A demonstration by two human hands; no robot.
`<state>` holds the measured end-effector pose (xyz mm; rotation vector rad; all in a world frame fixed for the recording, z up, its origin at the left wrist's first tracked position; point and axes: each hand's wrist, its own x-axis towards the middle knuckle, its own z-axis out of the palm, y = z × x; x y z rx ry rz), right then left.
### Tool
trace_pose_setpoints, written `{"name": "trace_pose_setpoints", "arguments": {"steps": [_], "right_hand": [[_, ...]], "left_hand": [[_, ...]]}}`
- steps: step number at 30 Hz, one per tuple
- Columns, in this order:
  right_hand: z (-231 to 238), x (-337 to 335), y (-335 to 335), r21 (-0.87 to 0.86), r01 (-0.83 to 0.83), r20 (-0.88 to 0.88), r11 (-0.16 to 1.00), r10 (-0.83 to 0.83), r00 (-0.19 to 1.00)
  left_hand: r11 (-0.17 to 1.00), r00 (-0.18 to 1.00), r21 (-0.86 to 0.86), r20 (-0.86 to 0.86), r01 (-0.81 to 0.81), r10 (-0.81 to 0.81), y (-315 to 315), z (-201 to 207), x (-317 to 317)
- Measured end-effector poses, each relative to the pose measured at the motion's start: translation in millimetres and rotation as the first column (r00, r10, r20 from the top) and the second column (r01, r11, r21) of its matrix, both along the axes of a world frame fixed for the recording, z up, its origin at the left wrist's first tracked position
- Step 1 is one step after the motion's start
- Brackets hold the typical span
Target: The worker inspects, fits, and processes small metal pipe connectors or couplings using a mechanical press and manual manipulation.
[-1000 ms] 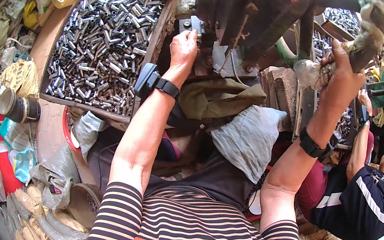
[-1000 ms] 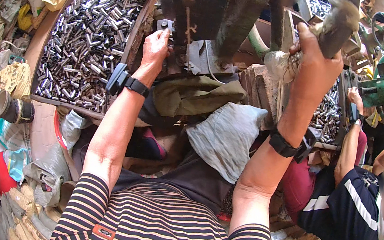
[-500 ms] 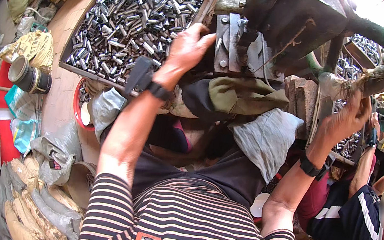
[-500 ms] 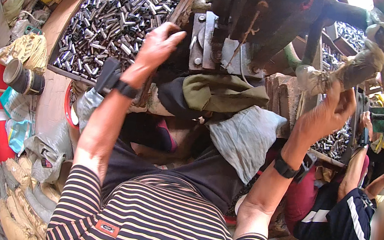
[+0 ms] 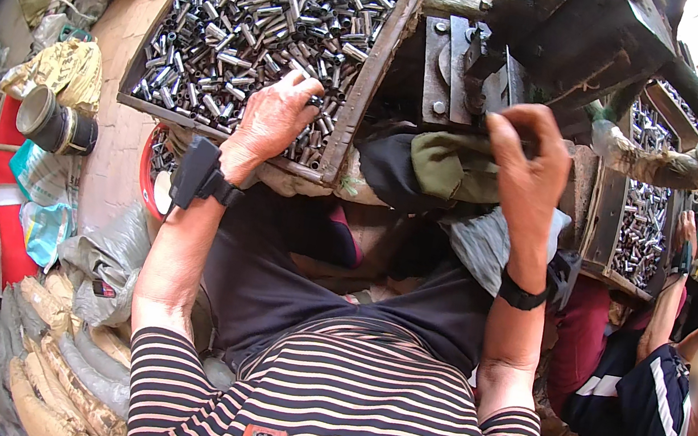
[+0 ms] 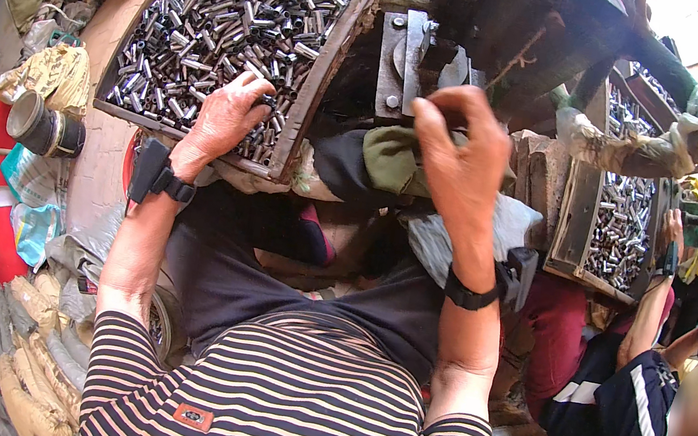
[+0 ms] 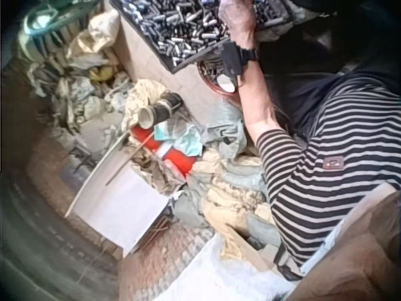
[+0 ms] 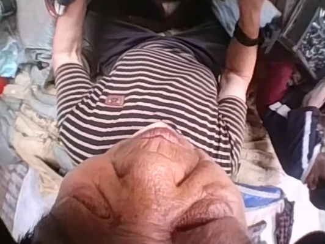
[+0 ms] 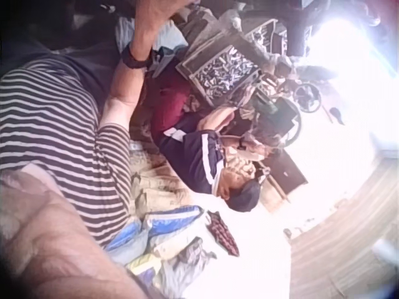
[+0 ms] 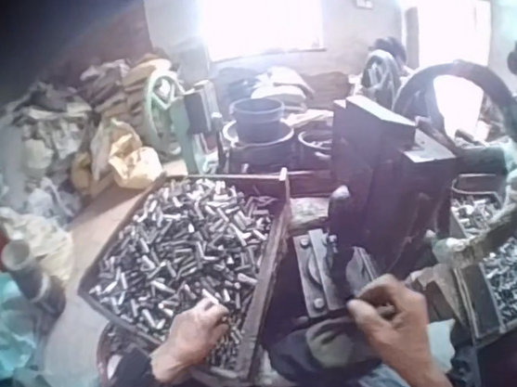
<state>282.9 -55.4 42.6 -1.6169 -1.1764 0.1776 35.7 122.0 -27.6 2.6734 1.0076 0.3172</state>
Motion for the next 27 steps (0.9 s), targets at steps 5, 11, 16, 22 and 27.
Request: {"name": "trace_pose_setpoints", "arguments": {"steps": [5,11,16,22,27], "right_hand": [[-22.1,-41.1,43.0,-0.111,-0.298,0.11,0.948,0.31,0.944],[-63.5,-93.8,92.2,-0.199,-0.294,0.507,0.935,0.355,0.785],[-82.4,-113.6,128.9,-0.269,-0.172,0.628,0.948,0.308,0.715],[-97.6,-120.7,143.5,-0.352,-0.08,0.687,0.933,0.316,0.654],[-92.0,-116.2,134.9,-0.246,-0.153,0.628,0.957,0.278,0.727]], "left_hand": [[0.987,0.963,0.008,0.222,-0.16,0.154,17.1,-0.1,-21.9],[0.976,0.974,-0.015,0.062,-0.217,0.217,22.8,-12.5,-58.2],[0.973,0.969,-0.038,0.087,-0.227,0.229,21.6,-4.4,-49.4],[0.973,0.969,0.065,-0.09,-0.224,0.229,24.3,-2.4,-48.1],[0.974,0.974,0.064,-0.054,-0.215,0.219,28.3,-7.2,-47.8]]}}
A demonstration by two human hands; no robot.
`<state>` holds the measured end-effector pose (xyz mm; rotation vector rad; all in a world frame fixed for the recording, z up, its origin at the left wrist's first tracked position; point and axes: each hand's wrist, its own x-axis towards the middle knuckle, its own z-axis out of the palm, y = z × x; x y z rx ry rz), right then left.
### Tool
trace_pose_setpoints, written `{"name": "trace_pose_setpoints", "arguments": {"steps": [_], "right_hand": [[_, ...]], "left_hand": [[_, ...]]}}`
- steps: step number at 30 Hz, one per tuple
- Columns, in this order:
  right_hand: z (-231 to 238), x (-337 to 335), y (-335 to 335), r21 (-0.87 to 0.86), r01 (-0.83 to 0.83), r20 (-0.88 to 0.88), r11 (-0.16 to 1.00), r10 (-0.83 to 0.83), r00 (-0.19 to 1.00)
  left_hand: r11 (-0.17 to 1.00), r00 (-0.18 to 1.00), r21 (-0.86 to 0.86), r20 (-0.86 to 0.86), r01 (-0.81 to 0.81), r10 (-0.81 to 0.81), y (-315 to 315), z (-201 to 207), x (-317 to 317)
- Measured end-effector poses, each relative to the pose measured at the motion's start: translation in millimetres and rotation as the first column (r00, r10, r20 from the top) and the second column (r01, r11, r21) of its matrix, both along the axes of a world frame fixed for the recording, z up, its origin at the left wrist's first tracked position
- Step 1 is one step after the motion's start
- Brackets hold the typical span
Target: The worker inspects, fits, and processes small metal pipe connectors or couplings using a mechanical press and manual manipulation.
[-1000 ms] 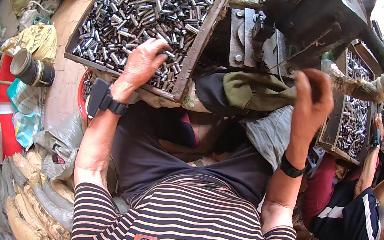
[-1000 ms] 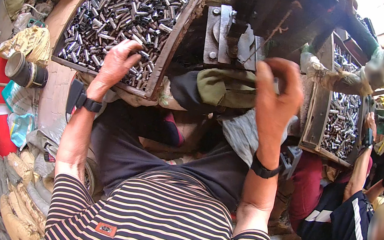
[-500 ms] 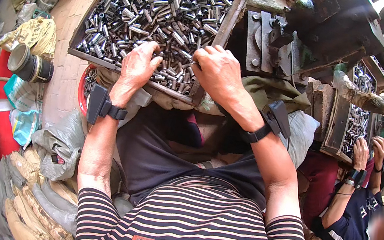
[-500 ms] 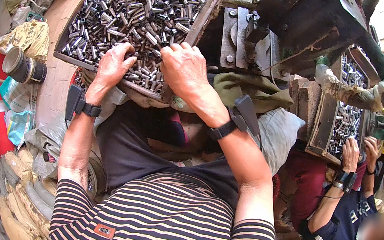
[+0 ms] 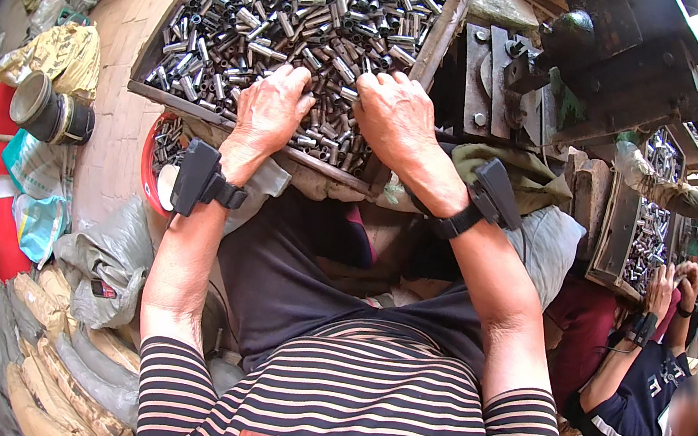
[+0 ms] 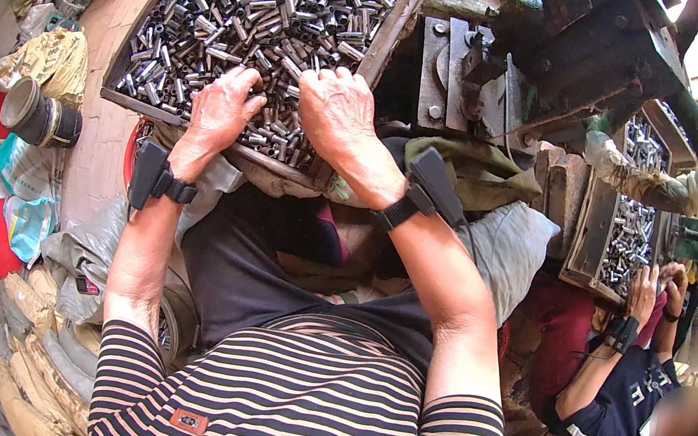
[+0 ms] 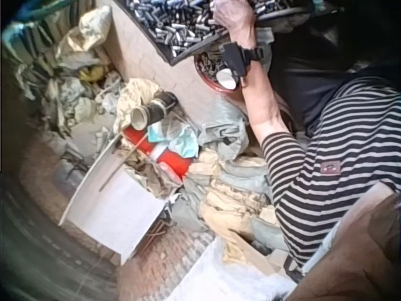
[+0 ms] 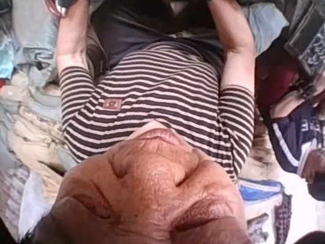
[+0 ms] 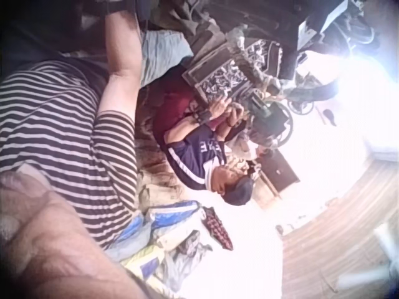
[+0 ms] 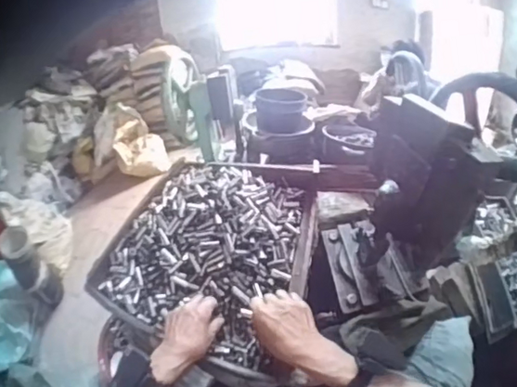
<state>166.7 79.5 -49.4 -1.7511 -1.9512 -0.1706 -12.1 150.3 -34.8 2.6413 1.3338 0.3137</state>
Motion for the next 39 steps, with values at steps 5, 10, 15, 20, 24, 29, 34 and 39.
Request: {"name": "trace_pose_setpoints", "arguments": {"steps": [5,10,15,20,24,29,34,39], "right_hand": [[28.6,12.4,-25.1,-0.013,-0.032,-0.283,0.999,0.027,0.959],[43.7,27.0,-51.4,-0.117,-0.089,-0.47,0.989,0.024,0.882],[43.0,37.9,-72.7,-0.084,-0.122,-0.596,0.989,0.048,0.801],[39.9,36.9,-83.9,-0.109,-0.109,-0.782,0.988,-0.018,0.623],[32.0,33.8,-82.9,-0.138,-0.194,-0.919,0.971,-0.053,0.39],[22.5,23.2,-73.7,-0.103,-0.241,-0.969,0.965,-0.043,0.242],[37.0,12.3,-74.1,-0.136,-0.234,-0.934,0.963,-0.046,0.354],[31.1,13.1,-79.1,-0.157,-0.202,-0.869,0.967,-0.037,0.494]], "left_hand": [[0.997,0.981,-0.059,0.189,0.046,-0.034,0.0,-1.9,-4.0],[1.0,0.999,0.029,0.052,0.008,-0.01,-12.5,-10.1,21.3],[0.999,1.0,0.049,-0.007,-0.021,0.022,-13.9,-6.8,28.4],[0.984,0.867,-0.172,0.496,0.038,0.053,-15.6,0.3,16.8],[0.811,0.666,-0.553,0.68,0.191,0.307,-36.6,13.0,11.4],[0.678,0.529,-0.629,0.749,0.38,0.399,-55.8,26.8,12.6],[0.682,0.523,-0.629,0.75,0.373,0.405,-66.2,20.9,10.4],[0.768,0.66,-0.596,0.678,0.236,0.323,-77.9,13.7,14.6]]}}
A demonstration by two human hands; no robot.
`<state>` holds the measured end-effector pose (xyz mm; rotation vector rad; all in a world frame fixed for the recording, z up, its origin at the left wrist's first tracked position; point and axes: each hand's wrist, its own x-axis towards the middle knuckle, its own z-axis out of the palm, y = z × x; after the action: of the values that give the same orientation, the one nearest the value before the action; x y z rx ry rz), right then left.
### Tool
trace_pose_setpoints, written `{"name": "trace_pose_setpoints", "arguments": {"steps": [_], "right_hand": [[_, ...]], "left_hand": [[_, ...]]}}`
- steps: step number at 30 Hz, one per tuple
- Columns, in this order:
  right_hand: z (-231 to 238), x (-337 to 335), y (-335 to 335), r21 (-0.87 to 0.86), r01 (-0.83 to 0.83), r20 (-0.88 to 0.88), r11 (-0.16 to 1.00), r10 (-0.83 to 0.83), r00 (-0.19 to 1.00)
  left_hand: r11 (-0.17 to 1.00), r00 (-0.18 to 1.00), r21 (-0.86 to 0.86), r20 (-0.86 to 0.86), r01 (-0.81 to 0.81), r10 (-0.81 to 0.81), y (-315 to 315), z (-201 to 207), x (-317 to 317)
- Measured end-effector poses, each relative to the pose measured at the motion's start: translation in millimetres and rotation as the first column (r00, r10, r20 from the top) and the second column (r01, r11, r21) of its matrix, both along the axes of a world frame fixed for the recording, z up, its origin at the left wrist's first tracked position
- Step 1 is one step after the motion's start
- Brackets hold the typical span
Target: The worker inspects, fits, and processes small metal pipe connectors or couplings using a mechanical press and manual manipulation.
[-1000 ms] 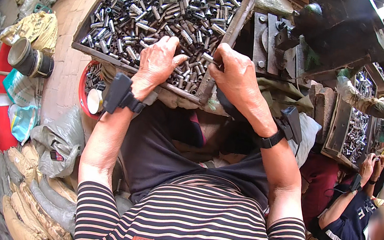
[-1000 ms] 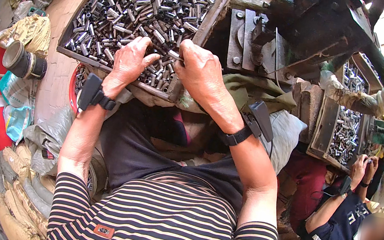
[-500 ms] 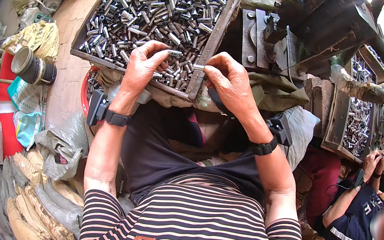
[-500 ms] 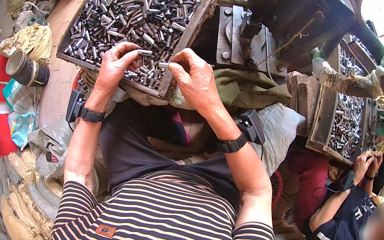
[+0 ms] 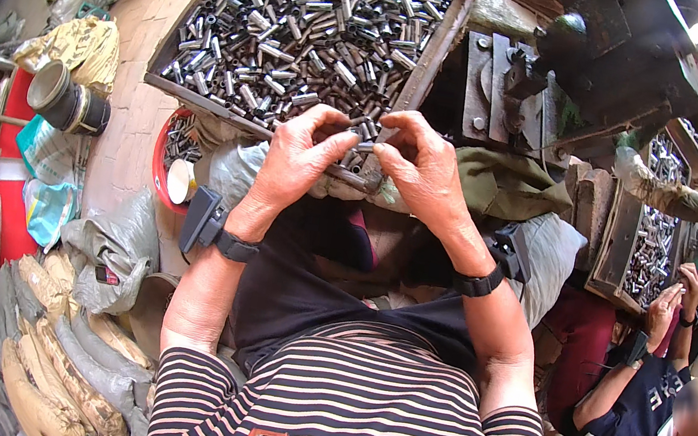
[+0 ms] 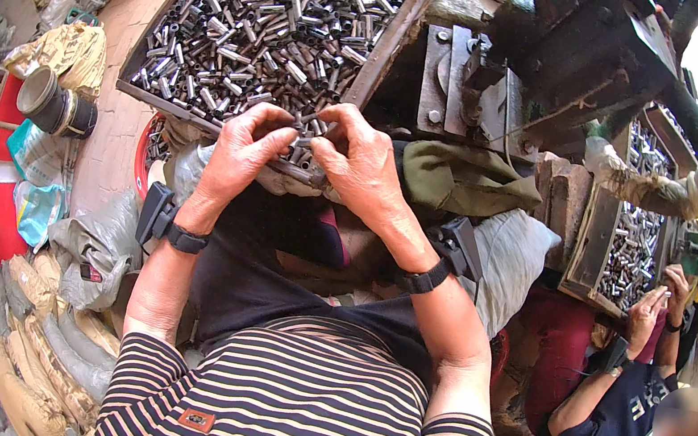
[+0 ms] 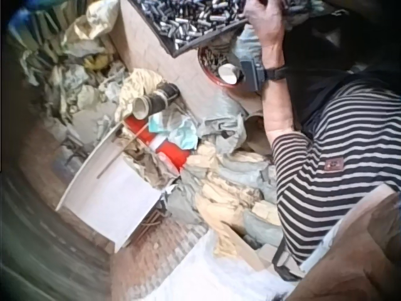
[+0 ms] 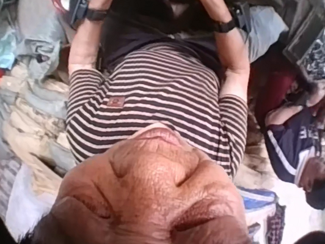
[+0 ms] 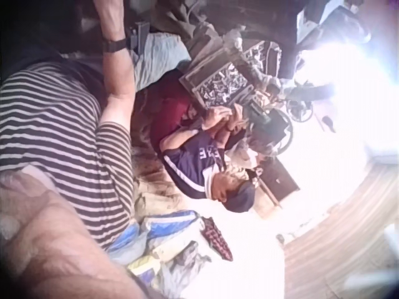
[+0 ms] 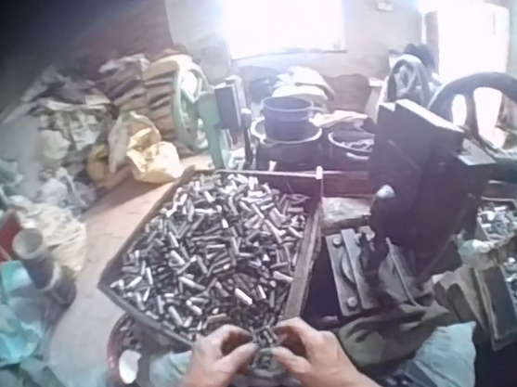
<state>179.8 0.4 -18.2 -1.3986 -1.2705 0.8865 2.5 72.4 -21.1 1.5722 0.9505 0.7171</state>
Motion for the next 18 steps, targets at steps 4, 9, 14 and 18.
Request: {"name": "trace_pose_setpoints", "arguments": {"steps": [4,9,14,18], "right_hand": [[-2.4,6.8,-1.3,-0.022,0.018,-0.015,1.0,-0.018,1.0],[-6.4,7.8,2.0,-0.043,0.007,-0.056,0.999,-0.009,0.998],[-11.2,12.5,-0.1,-0.045,-0.006,-0.059,0.999,0.003,0.998],[-8.7,16.0,-3.4,-0.093,-0.013,-0.065,0.996,0.007,0.998]], "left_hand": [[0.976,0.99,0.217,-0.137,-0.002,0.033,30.7,10.0,-15.7],[0.874,0.83,0.476,-0.523,0.098,0.192,65.5,-6.5,-30.0],[0.759,0.704,0.616,-0.634,0.21,0.32,77.1,-17.9,-11.1],[0.749,0.647,0.614,-0.681,0.248,0.344,80.0,-19.0,-3.2]]}}
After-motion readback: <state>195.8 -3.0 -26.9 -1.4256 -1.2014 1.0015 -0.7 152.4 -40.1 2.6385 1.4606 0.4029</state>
